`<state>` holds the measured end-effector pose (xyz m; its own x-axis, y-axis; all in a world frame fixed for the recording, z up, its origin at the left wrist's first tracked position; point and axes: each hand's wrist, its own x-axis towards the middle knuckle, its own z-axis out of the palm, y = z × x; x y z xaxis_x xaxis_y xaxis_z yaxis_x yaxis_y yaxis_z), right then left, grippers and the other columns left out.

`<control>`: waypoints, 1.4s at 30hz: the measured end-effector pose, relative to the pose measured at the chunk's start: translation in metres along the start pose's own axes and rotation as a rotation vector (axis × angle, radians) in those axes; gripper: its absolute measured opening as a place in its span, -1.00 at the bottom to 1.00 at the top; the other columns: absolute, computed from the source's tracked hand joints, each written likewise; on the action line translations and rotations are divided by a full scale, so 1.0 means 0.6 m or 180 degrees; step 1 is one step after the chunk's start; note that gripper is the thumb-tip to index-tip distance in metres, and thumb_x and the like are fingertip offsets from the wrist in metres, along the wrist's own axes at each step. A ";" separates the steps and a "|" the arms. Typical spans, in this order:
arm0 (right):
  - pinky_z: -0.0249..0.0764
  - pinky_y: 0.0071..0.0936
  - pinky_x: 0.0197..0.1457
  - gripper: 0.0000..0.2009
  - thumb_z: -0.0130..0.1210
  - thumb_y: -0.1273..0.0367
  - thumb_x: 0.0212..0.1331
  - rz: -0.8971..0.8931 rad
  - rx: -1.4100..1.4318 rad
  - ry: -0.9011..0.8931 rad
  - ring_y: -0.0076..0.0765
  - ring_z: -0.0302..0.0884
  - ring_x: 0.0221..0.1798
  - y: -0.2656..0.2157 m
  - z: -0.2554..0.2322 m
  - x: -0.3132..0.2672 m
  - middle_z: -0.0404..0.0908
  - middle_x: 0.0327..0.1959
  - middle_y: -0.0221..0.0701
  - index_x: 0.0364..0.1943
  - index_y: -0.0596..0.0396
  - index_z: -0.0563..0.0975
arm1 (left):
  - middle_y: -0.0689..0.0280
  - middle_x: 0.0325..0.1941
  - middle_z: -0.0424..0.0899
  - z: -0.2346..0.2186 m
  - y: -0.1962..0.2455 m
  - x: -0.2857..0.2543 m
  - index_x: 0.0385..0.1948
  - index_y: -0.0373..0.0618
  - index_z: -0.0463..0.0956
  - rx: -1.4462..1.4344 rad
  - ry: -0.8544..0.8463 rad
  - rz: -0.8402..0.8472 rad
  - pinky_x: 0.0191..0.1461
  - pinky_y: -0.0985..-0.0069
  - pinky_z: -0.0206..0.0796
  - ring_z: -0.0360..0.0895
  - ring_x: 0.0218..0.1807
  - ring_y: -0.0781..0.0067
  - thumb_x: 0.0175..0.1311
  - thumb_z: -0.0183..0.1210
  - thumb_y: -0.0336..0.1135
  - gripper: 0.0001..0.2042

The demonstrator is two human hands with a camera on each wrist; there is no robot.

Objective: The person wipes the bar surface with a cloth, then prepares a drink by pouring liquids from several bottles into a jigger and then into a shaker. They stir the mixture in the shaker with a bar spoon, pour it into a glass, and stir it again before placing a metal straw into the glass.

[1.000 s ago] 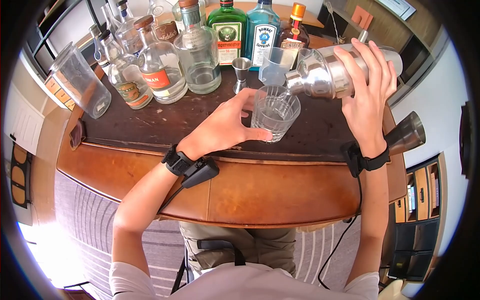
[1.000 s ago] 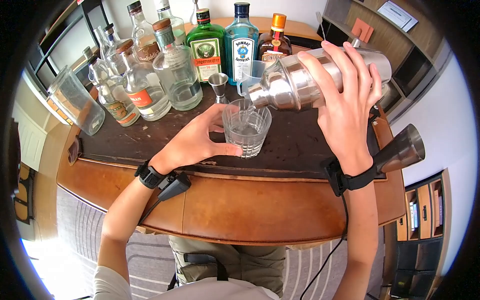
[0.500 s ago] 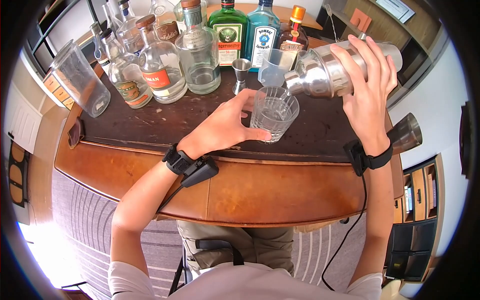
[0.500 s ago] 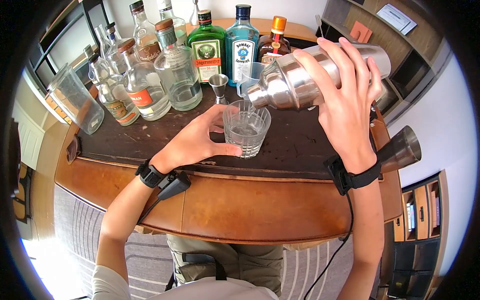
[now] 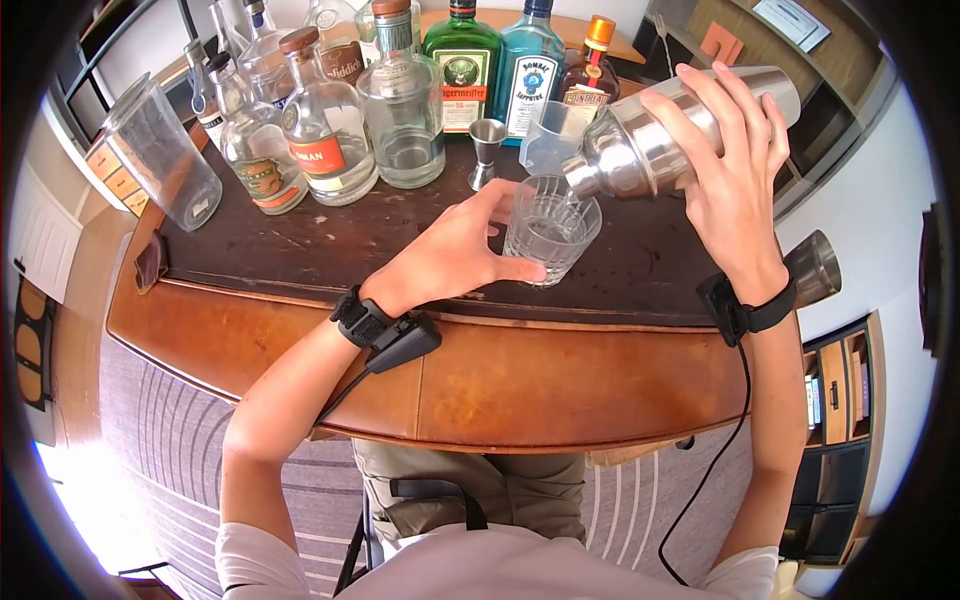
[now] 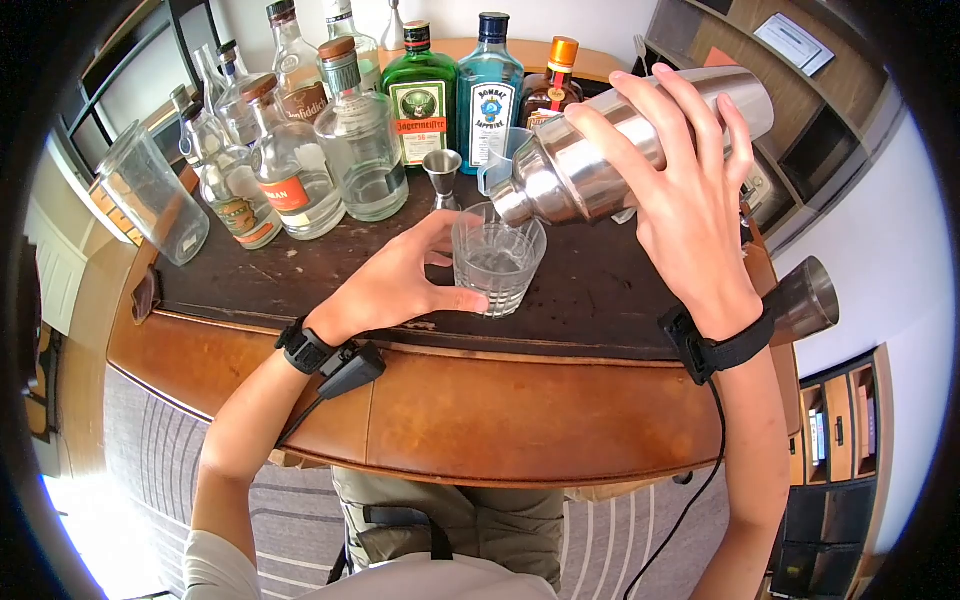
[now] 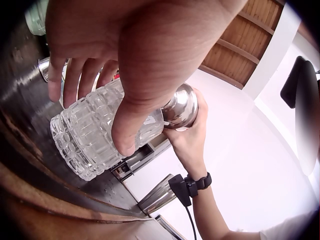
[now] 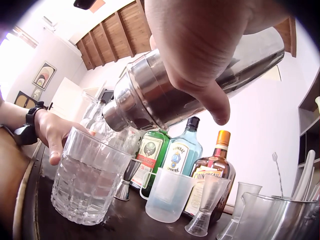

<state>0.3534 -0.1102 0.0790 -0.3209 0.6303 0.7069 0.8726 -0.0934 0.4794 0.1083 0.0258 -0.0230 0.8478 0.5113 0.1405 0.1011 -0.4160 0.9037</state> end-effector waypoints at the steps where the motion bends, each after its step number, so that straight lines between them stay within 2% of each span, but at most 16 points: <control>1: -0.07 0.08 0.61 -0.27 0.13 0.68 0.06 -0.0021 -0.0023 -0.0005 -0.19 0.25 0.54 0.000 -0.001 0.001 0.42 0.42 -0.51 0.29 -0.51 0.57 | 0.13 0.21 0.63 0.000 -0.001 0.000 0.38 -0.20 0.31 0.0007 -0.0003 0.0001 0.38 0.29 0.38 0.60 0.21 0.28 0.08 0.60 -0.21 -0.17; 12: -0.07 0.10 0.60 -0.23 0.14 0.68 0.04 -0.0091 -0.0047 0.0026 -0.20 0.24 0.55 0.003 -0.003 0.012 0.41 0.43 -0.52 0.32 -0.54 0.54 | 0.12 0.20 0.65 -0.002 0.002 0.000 0.38 -0.21 0.32 0.0142 0.0017 0.0020 0.39 0.26 0.38 0.60 0.24 0.25 0.06 0.60 -0.15 -0.15; 27: -0.11 0.06 0.63 -0.20 0.12 0.70 -0.01 -0.0349 -0.0186 0.0140 -0.22 0.23 0.55 0.012 -0.008 0.035 0.41 0.44 -0.54 0.31 -0.54 0.56 | 0.12 0.17 0.66 -0.001 -0.004 0.000 0.37 -0.23 0.32 0.0052 0.0027 0.0078 0.39 0.26 0.37 0.59 0.24 0.27 0.08 0.59 -0.18 -0.17; 30: -0.01 0.07 0.60 -0.15 0.15 0.75 -0.11 -0.0454 -0.0300 0.0149 -0.20 0.27 0.54 0.013 -0.014 0.044 0.42 0.44 -0.56 0.31 -0.50 0.55 | 0.12 0.17 0.66 -0.002 0.001 -0.001 0.37 -0.23 0.33 0.0051 -0.0003 0.0031 0.40 0.26 0.36 0.59 0.25 0.27 0.08 0.59 -0.18 -0.17; 42: -0.03 0.05 0.60 -0.21 0.15 0.70 -0.03 -0.0492 -0.0405 0.0080 -0.23 0.25 0.56 0.009 -0.023 0.052 0.42 0.45 -0.57 0.29 -0.54 0.57 | 0.11 0.18 0.67 -0.002 -0.001 -0.001 0.37 -0.21 0.32 0.0118 0.0016 0.0059 0.38 0.22 0.36 0.59 0.27 0.22 0.06 0.59 -0.15 -0.16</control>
<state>0.3433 -0.1018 0.1108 -0.4579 0.6254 0.6318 0.7592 -0.0947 0.6439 0.1074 0.0268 -0.0231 0.8471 0.5070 0.1591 0.1048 -0.4530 0.8853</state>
